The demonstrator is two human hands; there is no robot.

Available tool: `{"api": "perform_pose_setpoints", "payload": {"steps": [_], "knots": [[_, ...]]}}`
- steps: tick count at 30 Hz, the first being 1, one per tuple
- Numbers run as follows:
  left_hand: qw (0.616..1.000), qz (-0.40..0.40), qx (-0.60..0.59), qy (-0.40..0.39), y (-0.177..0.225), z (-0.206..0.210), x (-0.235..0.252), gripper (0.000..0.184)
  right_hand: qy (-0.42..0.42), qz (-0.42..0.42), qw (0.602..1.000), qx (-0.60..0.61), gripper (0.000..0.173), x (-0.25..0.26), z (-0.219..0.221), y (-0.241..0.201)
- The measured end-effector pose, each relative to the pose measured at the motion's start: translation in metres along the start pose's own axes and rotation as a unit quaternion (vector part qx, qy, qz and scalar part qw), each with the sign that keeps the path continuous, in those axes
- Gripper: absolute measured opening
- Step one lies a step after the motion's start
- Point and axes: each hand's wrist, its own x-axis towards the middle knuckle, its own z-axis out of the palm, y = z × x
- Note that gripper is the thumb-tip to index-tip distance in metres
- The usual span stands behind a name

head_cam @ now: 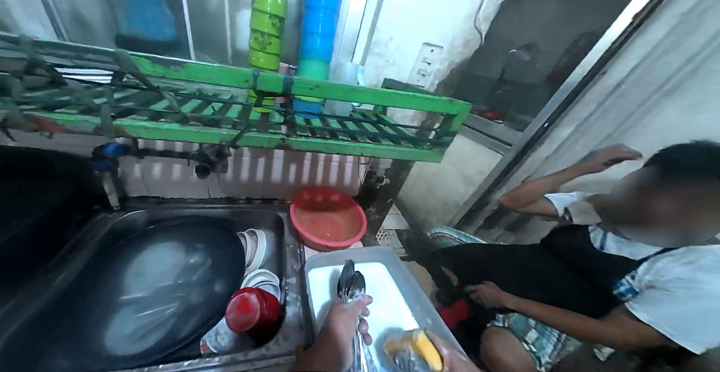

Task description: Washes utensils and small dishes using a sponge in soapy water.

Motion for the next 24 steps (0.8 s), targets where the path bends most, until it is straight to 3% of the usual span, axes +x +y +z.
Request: {"api": "perform_pose_setpoints", "payload": {"steps": [4,7,10,14,17,20,24], "knots": [[0.983,-0.058,0.170,-0.040,-0.007,0.007,-0.003,0.004,0.068,-0.037,0.972,0.222,0.083,-0.005,-0.002,-0.029],[0.952,-0.090,0.286,-0.061,-0.008,0.014,-0.007,0.015,0.083,-0.038,0.977,0.190,0.080,0.008,-0.001,-0.042],[0.956,-0.094,0.259,-0.099,-0.009,0.006,-0.004,0.019,0.158,0.015,0.970,0.183,0.076,0.022,-0.004,-0.038],[0.971,-0.108,0.167,-0.132,-0.005,0.002,-0.006,0.017,0.228,0.007,0.929,0.290,0.074,0.029,-0.011,-0.027],[0.979,-0.095,0.131,-0.128,-0.004,0.003,-0.010,0.020,0.212,-0.036,0.892,0.397,0.077,0.026,-0.012,-0.023],[0.989,-0.071,0.114,-0.066,-0.003,0.003,-0.005,0.023,0.179,-0.061,0.861,0.471,0.073,0.017,-0.019,-0.022],[0.980,-0.030,0.187,-0.060,-0.006,0.004,-0.005,0.029,0.109,-0.050,0.912,0.393,0.074,0.010,-0.019,-0.021]]}}
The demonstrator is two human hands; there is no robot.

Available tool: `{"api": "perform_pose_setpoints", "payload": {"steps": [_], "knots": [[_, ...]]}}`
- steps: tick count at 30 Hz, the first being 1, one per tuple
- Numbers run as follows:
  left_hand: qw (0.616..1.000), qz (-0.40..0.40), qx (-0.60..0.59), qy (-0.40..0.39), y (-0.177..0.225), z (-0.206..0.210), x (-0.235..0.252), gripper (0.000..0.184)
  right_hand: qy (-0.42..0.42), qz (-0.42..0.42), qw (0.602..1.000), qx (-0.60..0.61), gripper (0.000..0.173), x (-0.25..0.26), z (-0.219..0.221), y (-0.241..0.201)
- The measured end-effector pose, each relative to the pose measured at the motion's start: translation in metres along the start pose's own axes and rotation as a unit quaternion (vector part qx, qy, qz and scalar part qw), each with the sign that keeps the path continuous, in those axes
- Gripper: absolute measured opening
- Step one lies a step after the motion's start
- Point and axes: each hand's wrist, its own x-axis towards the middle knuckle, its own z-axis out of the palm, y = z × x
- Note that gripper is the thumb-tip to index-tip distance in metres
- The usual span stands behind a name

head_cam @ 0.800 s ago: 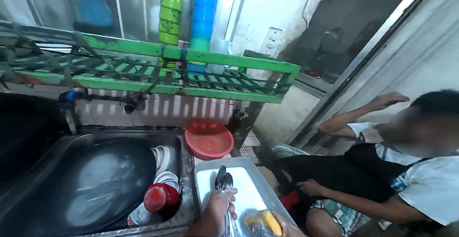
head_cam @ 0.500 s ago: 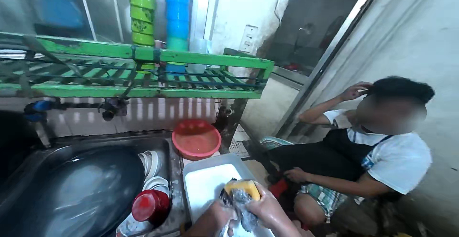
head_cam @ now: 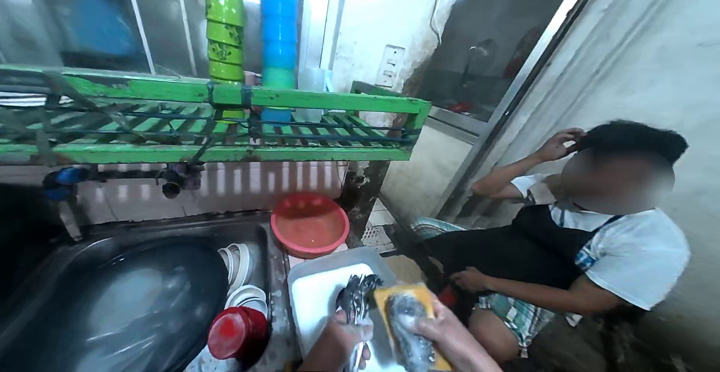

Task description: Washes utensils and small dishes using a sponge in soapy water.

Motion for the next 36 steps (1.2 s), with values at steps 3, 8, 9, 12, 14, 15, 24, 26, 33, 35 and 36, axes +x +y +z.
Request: {"api": "perform_pose_setpoints", "payload": {"steps": [3,8,9,12,14,15,24,26,33,35,36], "knots": [[0.998,0.033,0.044,-0.024,-0.006,0.003,-0.006,0.027,0.014,0.027,0.993,-0.117,0.077,0.007,0.010,0.001],[0.995,0.071,0.055,0.041,-0.004,0.004,-0.011,0.021,0.039,0.026,0.991,-0.125,0.073,0.009,0.019,0.001],[0.994,0.078,0.051,0.062,-0.004,0.005,-0.012,0.021,0.038,0.025,0.991,-0.125,0.074,0.009,0.020,0.001],[0.993,0.077,0.034,0.079,-0.003,0.004,-0.014,0.021,0.045,0.022,0.992,-0.116,0.074,0.007,0.023,0.002],[0.995,0.076,0.022,0.066,-0.006,0.000,-0.010,0.021,0.048,0.021,0.993,-0.109,0.073,0.007,0.024,0.005],[0.995,0.081,0.013,0.062,-0.008,-0.001,-0.008,0.020,0.041,0.024,0.992,-0.116,0.073,0.007,0.024,0.007],[0.985,0.075,0.110,0.107,-0.003,0.006,-0.014,0.022,0.044,0.009,0.994,-0.103,0.073,-0.001,0.033,0.006],[0.983,0.070,0.116,0.128,-0.002,0.007,-0.013,0.026,0.069,0.006,0.993,-0.092,0.074,-0.002,0.036,0.007],[0.997,0.064,-0.034,0.009,-0.008,0.000,-0.014,0.025,0.057,-0.006,0.991,-0.121,0.076,0.008,0.044,0.009],[0.998,0.049,-0.025,-0.008,-0.006,0.001,-0.015,0.020,0.058,0.006,0.990,-0.128,0.077,0.012,0.036,0.007],[0.999,0.050,-0.017,-0.006,-0.006,0.002,-0.014,0.018,0.053,0.011,0.991,-0.125,0.076,0.013,0.032,0.006]]}}
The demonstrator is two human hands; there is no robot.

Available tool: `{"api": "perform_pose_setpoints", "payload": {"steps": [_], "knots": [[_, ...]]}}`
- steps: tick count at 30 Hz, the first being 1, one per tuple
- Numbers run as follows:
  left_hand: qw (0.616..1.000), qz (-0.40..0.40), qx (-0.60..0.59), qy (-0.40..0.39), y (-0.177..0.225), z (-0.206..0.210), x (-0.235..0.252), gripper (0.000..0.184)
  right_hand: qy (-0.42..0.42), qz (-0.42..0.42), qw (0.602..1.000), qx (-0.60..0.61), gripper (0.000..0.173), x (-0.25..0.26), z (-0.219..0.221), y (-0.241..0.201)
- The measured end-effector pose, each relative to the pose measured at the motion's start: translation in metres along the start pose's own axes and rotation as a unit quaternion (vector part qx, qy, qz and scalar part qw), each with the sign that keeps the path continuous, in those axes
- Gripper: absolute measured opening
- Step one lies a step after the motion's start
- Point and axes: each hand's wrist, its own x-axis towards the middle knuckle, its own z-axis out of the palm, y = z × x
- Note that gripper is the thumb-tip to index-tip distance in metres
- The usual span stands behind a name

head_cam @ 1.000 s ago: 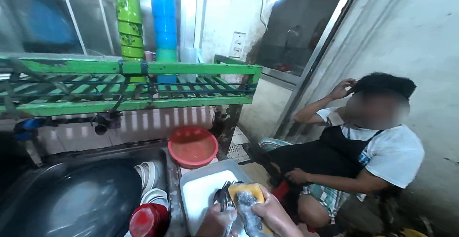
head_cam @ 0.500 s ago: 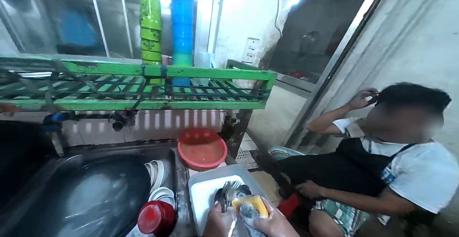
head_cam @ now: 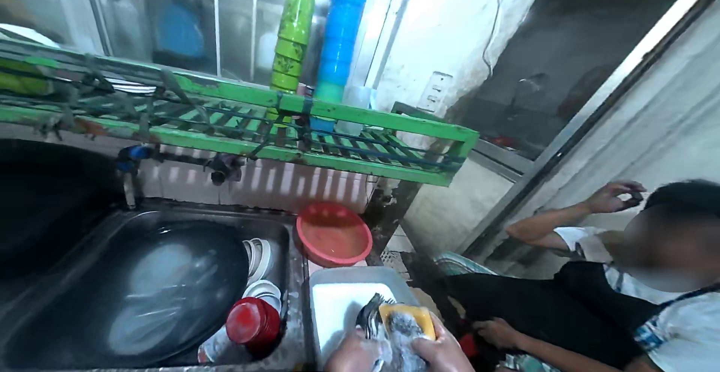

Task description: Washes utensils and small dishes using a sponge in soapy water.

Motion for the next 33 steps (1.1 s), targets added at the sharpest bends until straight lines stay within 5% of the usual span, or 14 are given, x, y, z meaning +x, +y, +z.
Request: {"api": "perform_pose_setpoints", "payload": {"steps": [7,11,16,21,29,33], "knots": [[0.999,-0.020,0.001,0.038,0.002,-0.005,0.007,0.033,-0.012,-0.024,0.994,0.102,0.069,-0.003,-0.029,0.019],[0.997,-0.024,0.050,0.047,0.005,0.001,0.008,0.028,-0.034,0.001,0.999,0.020,0.068,-0.010,-0.016,0.014],[0.996,0.014,0.049,0.072,0.001,-0.002,0.015,0.022,0.068,0.014,0.998,0.002,0.073,0.005,0.010,0.028],[0.996,0.030,0.077,0.044,-0.002,-0.001,0.009,0.018,0.017,0.025,0.997,-0.067,0.076,-0.005,0.022,0.022],[0.990,0.080,-0.013,0.113,-0.004,-0.005,0.011,0.016,-0.026,0.045,0.994,0.097,0.069,0.004,0.003,0.015],[0.994,0.075,0.030,0.068,-0.008,-0.007,0.013,0.015,-0.030,0.030,0.990,0.133,0.070,0.009,-0.012,0.015]]}}
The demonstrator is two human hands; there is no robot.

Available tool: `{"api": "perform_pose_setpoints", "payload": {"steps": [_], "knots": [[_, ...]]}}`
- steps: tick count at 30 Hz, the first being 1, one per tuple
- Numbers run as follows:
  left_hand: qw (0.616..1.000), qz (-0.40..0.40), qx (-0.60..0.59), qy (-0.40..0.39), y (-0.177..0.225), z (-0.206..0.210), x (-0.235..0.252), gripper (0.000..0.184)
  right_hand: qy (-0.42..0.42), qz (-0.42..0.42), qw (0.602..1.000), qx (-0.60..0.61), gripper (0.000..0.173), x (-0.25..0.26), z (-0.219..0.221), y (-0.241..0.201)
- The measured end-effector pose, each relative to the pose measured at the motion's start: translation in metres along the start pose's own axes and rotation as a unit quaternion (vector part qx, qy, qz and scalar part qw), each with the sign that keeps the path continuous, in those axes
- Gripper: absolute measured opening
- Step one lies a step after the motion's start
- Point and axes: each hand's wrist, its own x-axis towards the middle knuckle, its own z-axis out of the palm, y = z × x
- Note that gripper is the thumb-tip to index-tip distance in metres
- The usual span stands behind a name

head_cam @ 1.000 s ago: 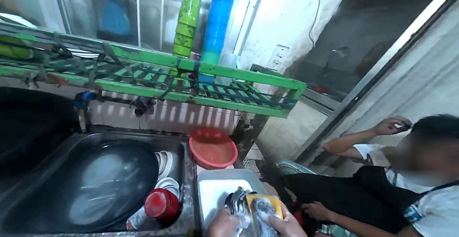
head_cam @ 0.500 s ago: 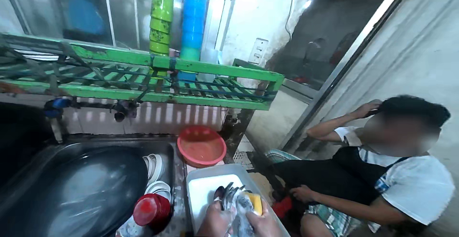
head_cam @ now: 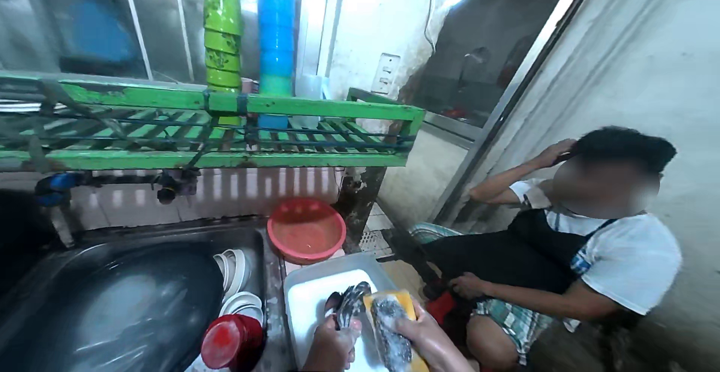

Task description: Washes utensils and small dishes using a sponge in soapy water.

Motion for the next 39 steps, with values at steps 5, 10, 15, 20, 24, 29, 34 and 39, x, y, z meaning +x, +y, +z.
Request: {"api": "perform_pose_setpoints", "payload": {"steps": [5,10,15,20,24,29,34,39], "knots": [[0.999,-0.019,-0.026,-0.041,0.009,0.005,-0.007,0.019,-0.007,-0.018,0.993,0.114,0.073,0.001,-0.010,0.004],[0.996,-0.018,-0.083,0.007,0.009,0.003,-0.003,0.026,0.011,-0.028,0.989,0.143,0.071,-0.006,0.006,0.010],[0.997,0.002,-0.070,0.039,0.005,-0.003,-0.001,0.017,0.009,-0.007,0.998,0.058,0.076,-0.011,0.003,0.004],[0.995,-0.036,-0.013,-0.096,0.010,-0.003,-0.012,0.010,-0.155,-0.025,0.984,0.081,0.085,-0.006,-0.028,0.004],[0.985,-0.039,-0.015,-0.166,0.011,-0.004,-0.012,0.016,-0.132,-0.050,0.984,0.105,0.065,-0.011,-0.033,0.002],[0.990,-0.051,-0.101,-0.085,0.015,0.000,-0.008,0.027,0.016,-0.062,0.991,0.117,0.068,-0.010,-0.016,0.009],[0.988,-0.131,-0.030,-0.071,0.017,0.007,-0.006,0.029,0.064,-0.069,0.984,-0.153,0.075,-0.008,0.001,0.004],[0.987,-0.153,-0.016,-0.047,0.015,0.004,-0.001,0.018,0.017,-0.140,0.960,-0.242,0.068,-0.007,0.008,-0.002]]}}
